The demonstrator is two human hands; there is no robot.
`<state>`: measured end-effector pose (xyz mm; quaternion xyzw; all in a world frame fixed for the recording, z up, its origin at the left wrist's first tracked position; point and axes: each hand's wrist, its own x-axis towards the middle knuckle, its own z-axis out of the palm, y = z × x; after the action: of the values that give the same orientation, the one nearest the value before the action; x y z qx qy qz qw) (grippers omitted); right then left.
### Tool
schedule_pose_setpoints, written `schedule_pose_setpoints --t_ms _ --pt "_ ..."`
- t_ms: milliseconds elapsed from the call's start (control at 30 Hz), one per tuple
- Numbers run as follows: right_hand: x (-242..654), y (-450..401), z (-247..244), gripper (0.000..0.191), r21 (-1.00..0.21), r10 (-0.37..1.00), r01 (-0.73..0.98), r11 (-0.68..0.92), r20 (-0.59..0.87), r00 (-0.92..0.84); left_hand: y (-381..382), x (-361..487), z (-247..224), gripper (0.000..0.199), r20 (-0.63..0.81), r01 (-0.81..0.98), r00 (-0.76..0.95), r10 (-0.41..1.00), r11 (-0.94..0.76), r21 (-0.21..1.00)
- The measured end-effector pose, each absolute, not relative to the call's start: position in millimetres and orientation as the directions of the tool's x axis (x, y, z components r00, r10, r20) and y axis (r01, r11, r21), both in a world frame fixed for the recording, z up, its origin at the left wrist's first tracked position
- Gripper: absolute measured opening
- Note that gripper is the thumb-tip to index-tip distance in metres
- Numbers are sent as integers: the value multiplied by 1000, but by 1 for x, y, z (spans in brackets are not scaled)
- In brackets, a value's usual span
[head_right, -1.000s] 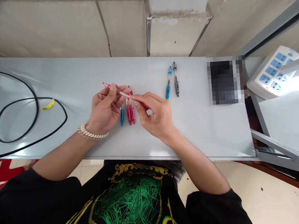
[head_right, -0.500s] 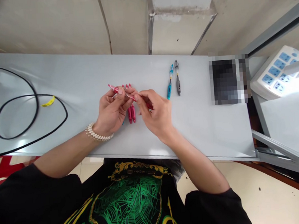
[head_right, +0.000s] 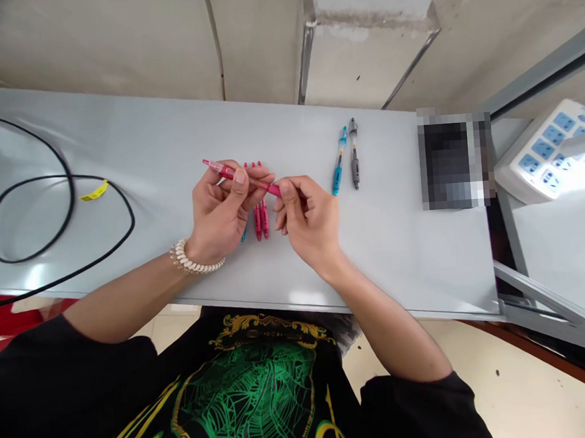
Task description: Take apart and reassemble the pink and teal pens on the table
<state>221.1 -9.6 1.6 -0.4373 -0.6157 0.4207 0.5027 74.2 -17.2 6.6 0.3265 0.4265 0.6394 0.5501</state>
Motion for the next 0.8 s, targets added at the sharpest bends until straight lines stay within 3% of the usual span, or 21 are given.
schedule_pose_setpoints --t_ms 133,400,600,800 --pt "224 -5 -3 35 -934 936 131 334 312 -162 -15 73 9 30 -54 -424 -200 978 -37 905" --pt "228 -4 0 28 -908 925 193 372 348 -150 -14 71 11 30 -42 -442 -201 979 -53 896" --pt "232 -4 7 23 -917 934 188 351 329 -143 -14 71 11 30 -44 -417 -206 977 -47 908" --pt "232 -5 9 30 -951 955 151 269 243 -172 -14 69 7 31 -4 -410 -176 984 -70 909"
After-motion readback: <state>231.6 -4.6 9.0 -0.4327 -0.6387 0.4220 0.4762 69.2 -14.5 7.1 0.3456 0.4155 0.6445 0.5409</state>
